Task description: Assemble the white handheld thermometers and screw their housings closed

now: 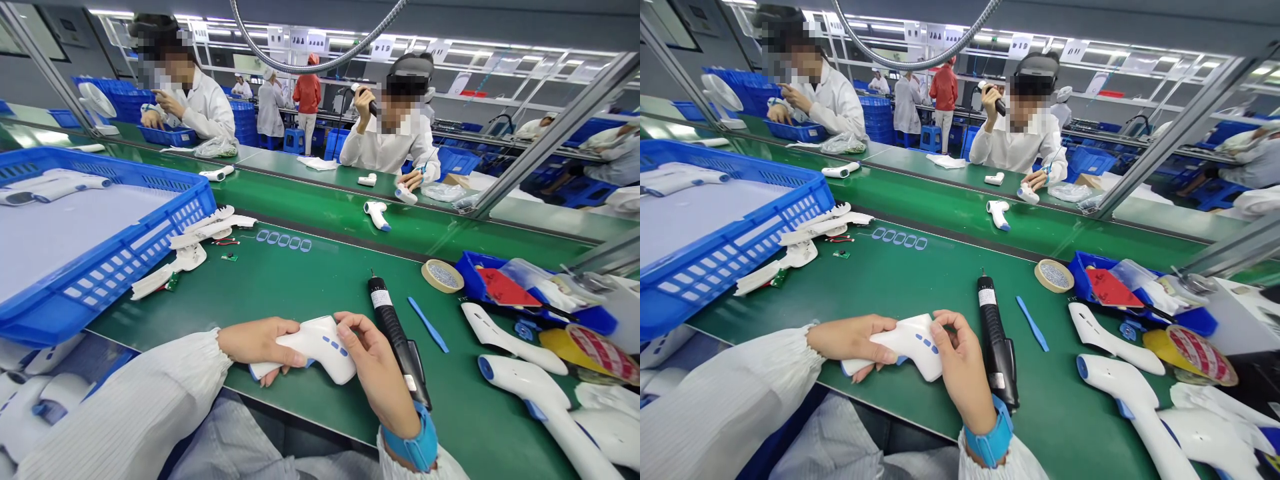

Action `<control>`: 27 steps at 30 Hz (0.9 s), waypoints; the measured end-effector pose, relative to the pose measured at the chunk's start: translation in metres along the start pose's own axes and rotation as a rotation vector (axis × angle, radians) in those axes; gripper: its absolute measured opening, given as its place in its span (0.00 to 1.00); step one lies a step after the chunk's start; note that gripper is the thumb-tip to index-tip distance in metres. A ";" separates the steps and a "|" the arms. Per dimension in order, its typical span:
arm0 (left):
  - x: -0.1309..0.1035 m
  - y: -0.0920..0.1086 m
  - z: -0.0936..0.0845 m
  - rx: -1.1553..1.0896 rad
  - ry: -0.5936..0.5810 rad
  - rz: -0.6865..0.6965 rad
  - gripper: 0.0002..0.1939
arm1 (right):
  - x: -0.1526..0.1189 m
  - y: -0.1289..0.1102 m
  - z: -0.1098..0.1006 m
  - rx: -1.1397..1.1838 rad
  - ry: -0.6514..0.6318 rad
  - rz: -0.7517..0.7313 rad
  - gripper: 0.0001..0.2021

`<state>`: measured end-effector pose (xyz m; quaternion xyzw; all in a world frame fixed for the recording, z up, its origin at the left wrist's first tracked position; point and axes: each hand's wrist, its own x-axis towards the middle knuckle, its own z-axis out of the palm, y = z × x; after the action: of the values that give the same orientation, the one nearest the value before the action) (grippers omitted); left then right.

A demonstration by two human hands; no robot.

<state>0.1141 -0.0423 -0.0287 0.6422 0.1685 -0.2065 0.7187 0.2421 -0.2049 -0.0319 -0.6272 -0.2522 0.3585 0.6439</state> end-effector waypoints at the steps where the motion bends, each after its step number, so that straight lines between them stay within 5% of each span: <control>1: 0.000 0.000 0.000 0.002 0.004 -0.004 0.18 | 0.001 0.001 0.001 -0.002 -0.004 -0.004 0.13; 10: -0.004 -0.002 0.000 0.053 0.017 0.062 0.19 | -0.003 -0.002 0.006 0.013 0.064 -0.004 0.20; 15: 0.003 0.004 0.004 -0.292 0.391 0.275 0.13 | -0.017 -0.024 -0.045 -0.432 0.141 -0.250 0.13; 18: 0.014 0.010 0.011 -0.502 0.500 0.316 0.11 | -0.010 -0.030 -0.086 -0.883 0.122 -0.446 0.09; 23: 0.031 0.011 0.028 -0.615 0.428 0.246 0.19 | 0.024 -0.032 -0.114 -1.643 -0.244 -0.820 0.30; 27: 0.025 0.008 0.033 -0.346 0.255 0.111 0.24 | 0.039 -0.032 -0.111 -1.666 -0.574 -0.945 0.24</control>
<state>0.1387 -0.0761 -0.0310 0.5384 0.2552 -0.0517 0.8015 0.3569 -0.2431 -0.0147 -0.6034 -0.7925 -0.0877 -0.0100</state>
